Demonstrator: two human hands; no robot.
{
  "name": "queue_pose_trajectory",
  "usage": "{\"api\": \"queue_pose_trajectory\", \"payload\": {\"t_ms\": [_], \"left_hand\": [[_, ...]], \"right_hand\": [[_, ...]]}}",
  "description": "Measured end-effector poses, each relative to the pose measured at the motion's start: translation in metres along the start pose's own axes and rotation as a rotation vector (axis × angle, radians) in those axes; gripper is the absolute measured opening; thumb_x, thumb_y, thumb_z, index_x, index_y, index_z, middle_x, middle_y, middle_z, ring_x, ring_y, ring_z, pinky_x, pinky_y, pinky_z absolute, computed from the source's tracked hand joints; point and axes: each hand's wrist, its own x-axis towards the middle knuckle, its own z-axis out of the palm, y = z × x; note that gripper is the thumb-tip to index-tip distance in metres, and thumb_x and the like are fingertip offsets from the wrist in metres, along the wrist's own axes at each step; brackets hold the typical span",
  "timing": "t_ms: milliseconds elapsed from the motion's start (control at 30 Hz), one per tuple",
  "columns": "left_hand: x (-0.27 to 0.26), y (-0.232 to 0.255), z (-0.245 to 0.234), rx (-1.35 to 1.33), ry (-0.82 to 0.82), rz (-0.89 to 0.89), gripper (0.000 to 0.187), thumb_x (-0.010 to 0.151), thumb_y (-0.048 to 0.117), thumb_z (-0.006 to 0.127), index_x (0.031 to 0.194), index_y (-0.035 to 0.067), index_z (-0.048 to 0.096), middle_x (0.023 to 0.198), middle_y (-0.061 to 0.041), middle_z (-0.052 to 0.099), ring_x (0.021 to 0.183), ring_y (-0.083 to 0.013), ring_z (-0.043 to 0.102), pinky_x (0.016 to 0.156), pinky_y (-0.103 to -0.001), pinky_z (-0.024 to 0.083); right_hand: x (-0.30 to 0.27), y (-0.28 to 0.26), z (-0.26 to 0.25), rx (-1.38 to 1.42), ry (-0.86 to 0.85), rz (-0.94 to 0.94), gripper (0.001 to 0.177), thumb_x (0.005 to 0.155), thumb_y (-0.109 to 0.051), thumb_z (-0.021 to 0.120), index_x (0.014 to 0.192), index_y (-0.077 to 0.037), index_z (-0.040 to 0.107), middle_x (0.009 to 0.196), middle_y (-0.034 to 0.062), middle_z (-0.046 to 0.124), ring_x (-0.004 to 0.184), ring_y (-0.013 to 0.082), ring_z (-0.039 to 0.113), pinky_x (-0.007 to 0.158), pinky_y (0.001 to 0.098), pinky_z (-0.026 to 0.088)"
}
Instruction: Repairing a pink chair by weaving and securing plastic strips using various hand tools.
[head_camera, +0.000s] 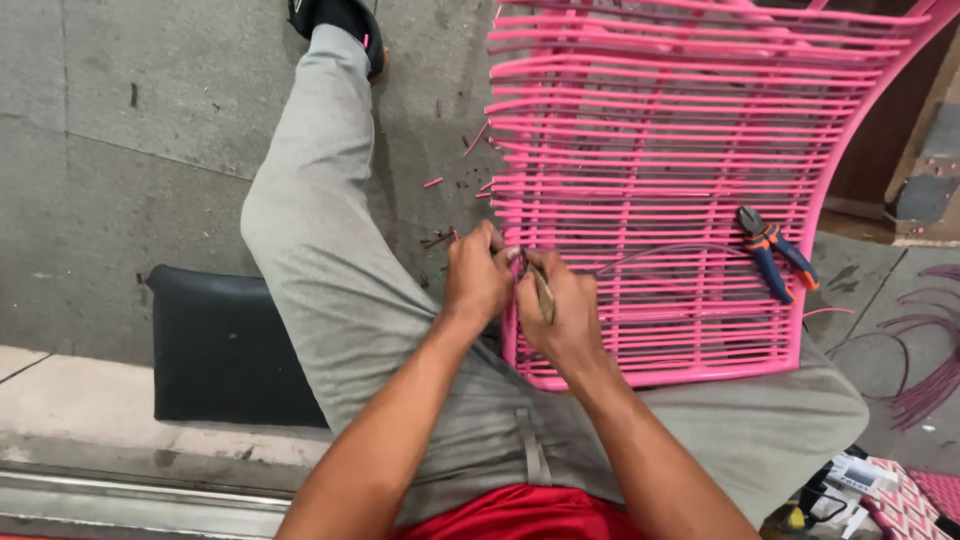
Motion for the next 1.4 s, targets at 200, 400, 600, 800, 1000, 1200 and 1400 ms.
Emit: {"api": "queue_pose_trajectory", "payload": {"t_ms": [200,400,600,800,1000,1200,1400], "left_hand": [[-0.003,-0.021,-0.003,-0.026,-0.012,-0.024,0.018,0.084,0.007,0.079,0.082,0.000,0.062,0.074,-0.019,0.069,0.068,-0.0332,0.068,0.066,-0.043,0.053],[-0.005,-0.033,-0.002,-0.144,-0.067,-0.144,0.008,0.090,0.008,0.070,0.095,0.002,0.068,0.084,-0.013,0.075,0.079,-0.0238,0.074,0.071,-0.037,0.058],[0.007,-0.049,0.005,-0.089,0.066,-0.116,0.018,0.097,0.014,0.062,0.109,0.002,0.070,0.098,-0.016,0.077,0.092,-0.0263,0.075,0.082,-0.038,0.057],[0.011,-0.064,0.019,-0.258,0.061,-0.151,0.023,0.101,0.017,0.057,0.111,0.001,0.069,0.102,-0.013,0.076,0.094,-0.0237,0.075,0.084,-0.038,0.058],[0.011,-0.036,0.013,-0.317,-0.044,-0.231,0.029,0.101,0.020,0.054,0.108,0.000,0.073,0.093,-0.012,0.077,0.082,-0.0190,0.072,0.078,-0.039,0.057],[0.013,-0.052,0.026,-0.184,-0.007,-0.055,0.029,0.093,0.020,0.057,0.106,0.002,0.076,0.091,-0.015,0.079,0.085,-0.0214,0.075,0.079,-0.038,0.056],[-0.009,-0.009,0.019,-0.024,0.057,0.010,0.028,0.085,0.026,0.073,0.102,0.003,0.076,0.091,-0.017,0.079,0.085,-0.0280,0.078,0.077,-0.039,0.058]], "right_hand": [[-0.017,0.006,0.019,-0.029,0.015,0.128,0.027,0.092,-0.010,0.065,0.117,-0.001,0.069,0.070,0.0222,0.068,0.060,0.0338,0.073,0.056,0.0432,0.053],[-0.029,-0.015,0.004,-0.007,0.151,-0.072,0.026,0.101,-0.011,0.064,0.124,0.000,0.068,0.107,0.0240,0.075,0.096,0.0323,0.078,0.079,0.0374,0.061],[-0.003,-0.044,-0.012,-0.042,0.040,0.085,0.030,0.108,-0.019,0.050,0.123,-0.002,0.069,0.098,0.0234,0.073,0.089,0.0360,0.074,0.079,0.0423,0.056],[-0.056,0.053,-0.115,0.579,0.380,-0.128,0.028,0.120,-0.015,0.044,0.132,0.004,0.060,0.133,0.0141,0.063,0.122,0.0248,0.059,0.111,0.0385,0.047],[-0.088,0.033,-0.143,0.367,0.457,-0.235,0.033,0.118,-0.016,0.041,0.138,0.005,0.055,0.140,0.0132,0.059,0.131,0.0234,0.056,0.118,0.0376,0.044],[-0.112,0.064,-0.104,-0.014,0.384,-0.043,0.029,0.109,-0.004,0.046,0.132,0.004,0.061,0.137,0.0207,0.065,0.136,0.0328,0.060,0.117,0.0431,0.045],[-0.103,0.093,-0.092,-0.171,0.306,-0.206,0.024,0.106,-0.006,0.052,0.127,0.000,0.063,0.130,0.0216,0.066,0.129,0.0396,0.061,0.114,0.0458,0.045]]}}
